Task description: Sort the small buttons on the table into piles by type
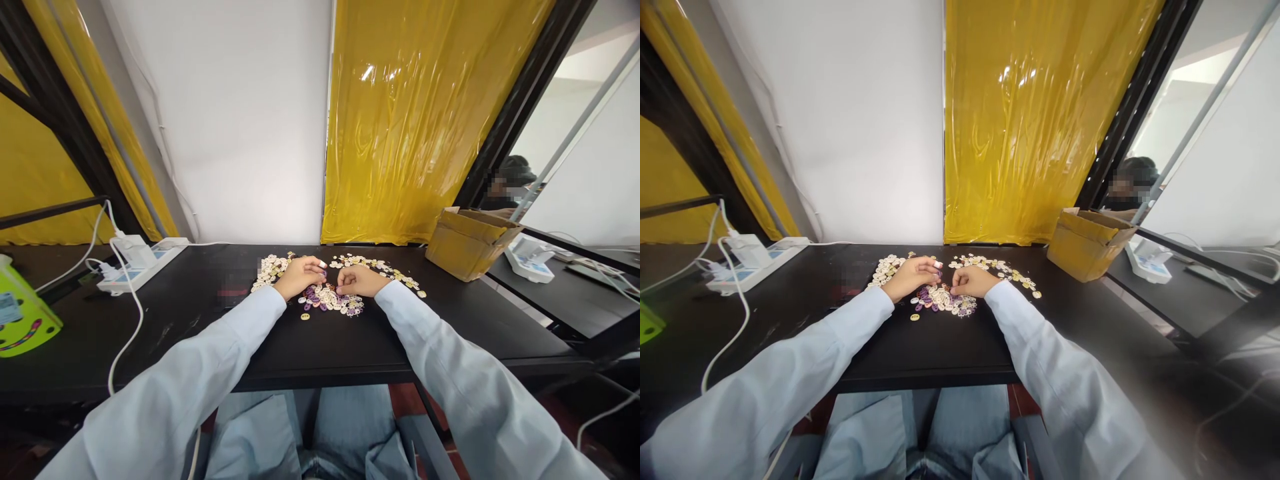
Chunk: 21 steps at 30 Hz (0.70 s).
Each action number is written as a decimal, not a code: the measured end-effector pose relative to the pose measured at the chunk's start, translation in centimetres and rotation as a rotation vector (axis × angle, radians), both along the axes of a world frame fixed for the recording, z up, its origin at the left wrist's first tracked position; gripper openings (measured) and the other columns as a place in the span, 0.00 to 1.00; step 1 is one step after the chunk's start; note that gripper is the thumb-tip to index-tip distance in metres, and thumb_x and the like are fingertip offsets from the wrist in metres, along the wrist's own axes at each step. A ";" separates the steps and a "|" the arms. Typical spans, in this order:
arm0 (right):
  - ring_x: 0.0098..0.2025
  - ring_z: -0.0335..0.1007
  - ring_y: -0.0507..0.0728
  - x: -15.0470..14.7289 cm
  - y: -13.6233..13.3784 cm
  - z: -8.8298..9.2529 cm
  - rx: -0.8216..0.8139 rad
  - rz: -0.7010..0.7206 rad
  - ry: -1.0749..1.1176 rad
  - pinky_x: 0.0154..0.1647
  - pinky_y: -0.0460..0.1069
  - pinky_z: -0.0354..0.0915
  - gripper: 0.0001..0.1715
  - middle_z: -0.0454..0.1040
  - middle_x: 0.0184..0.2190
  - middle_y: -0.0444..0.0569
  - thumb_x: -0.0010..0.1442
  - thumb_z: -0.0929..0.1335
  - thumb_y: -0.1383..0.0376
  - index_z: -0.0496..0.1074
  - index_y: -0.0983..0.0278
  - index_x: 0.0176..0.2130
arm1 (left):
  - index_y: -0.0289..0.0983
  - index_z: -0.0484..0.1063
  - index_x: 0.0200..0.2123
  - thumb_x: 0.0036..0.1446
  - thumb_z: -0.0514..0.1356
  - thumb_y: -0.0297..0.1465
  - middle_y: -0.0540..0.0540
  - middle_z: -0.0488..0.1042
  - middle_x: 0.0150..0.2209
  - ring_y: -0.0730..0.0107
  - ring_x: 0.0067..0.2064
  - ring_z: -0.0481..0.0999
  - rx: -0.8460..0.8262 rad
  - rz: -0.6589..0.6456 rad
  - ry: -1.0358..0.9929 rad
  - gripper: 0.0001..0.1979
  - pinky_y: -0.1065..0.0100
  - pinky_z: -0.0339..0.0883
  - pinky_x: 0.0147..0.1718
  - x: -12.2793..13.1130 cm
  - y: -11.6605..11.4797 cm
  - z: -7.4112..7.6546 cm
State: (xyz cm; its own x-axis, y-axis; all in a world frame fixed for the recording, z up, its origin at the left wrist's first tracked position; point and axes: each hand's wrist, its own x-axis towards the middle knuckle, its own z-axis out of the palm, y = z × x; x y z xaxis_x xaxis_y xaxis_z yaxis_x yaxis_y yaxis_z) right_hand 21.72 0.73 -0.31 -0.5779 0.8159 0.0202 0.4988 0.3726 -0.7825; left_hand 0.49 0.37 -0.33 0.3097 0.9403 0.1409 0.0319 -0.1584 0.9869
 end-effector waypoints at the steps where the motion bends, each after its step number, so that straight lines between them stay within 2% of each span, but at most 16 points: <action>1: 0.22 0.65 0.50 0.1 0.1 -0.1 -0.002 -0.001 0.016 0.24 0.44 0.58 0.15 0.71 0.19 0.42 0.44 0.74 0.59 0.70 0.66 0.27 | 0.31 0.73 0.37 0.41 0.66 0.19 0.45 0.77 0.28 0.66 0.31 0.79 0.002 0.001 -0.004 0.16 0.65 0.74 0.33 0.0 0.0 0.0; 5: 0.24 0.65 0.50 0.2 0.5 -0.4 0.053 -0.042 0.115 0.26 0.45 0.60 0.15 0.72 0.21 0.44 0.45 0.73 0.57 0.73 0.66 0.27 | 0.31 0.72 0.37 0.43 0.66 0.21 0.45 0.77 0.28 0.65 0.31 0.79 0.016 -0.004 -0.011 0.15 0.65 0.74 0.33 0.0 0.0 -0.1; 8: 0.24 0.64 0.50 -0.2 0.6 -0.3 0.116 -0.162 0.220 0.26 0.46 0.61 0.14 0.72 0.22 0.45 0.46 0.72 0.57 0.75 0.66 0.26 | 0.31 0.73 0.35 0.42 0.67 0.22 0.45 0.77 0.27 0.65 0.32 0.79 0.024 0.009 -0.021 0.13 0.64 0.74 0.34 0.1 0.0 -0.1; 12: 0.21 0.63 0.48 -1.4 0.1 -0.1 -0.008 -0.314 0.485 0.24 0.46 0.63 0.13 0.72 0.22 0.44 0.45 0.73 0.59 0.74 0.66 0.27 | 0.31 0.73 0.34 0.42 0.69 0.25 0.44 0.78 0.28 0.66 0.33 0.79 0.026 0.030 -0.066 0.13 0.64 0.74 0.37 0.2 -0.1 0.2; 16: 0.24 0.67 0.49 -2.8 -0.5 -0.2 -0.151 -0.315 0.687 0.29 0.47 0.68 0.13 0.75 0.25 0.45 0.43 0.74 0.60 0.74 0.66 0.28 | 0.31 0.75 0.36 0.41 0.70 0.28 0.44 0.79 0.31 0.67 0.34 0.79 0.029 0.035 -0.122 0.16 0.62 0.73 0.41 0.4 -0.5 0.6; 21: 0.24 0.68 0.49 -3.4 -0.4 -0.6 -0.130 -0.317 0.760 0.29 0.47 0.68 0.13 0.75 0.25 0.45 0.44 0.75 0.60 0.74 0.66 0.27 | 0.31 0.75 0.36 0.39 0.71 0.30 0.43 0.79 0.31 0.67 0.35 0.79 0.029 0.033 -0.156 0.18 0.61 0.73 0.43 0.5 -0.7 0.7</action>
State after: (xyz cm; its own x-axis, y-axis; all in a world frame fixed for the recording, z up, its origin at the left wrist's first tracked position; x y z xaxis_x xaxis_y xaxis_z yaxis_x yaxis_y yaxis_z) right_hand 18.36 0.32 -0.88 -0.1875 0.9604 0.2059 -0.1163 0.1864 -0.9756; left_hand 0.96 -0.29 0.36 0.2513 0.9444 0.2120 -0.1158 -0.1882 0.9753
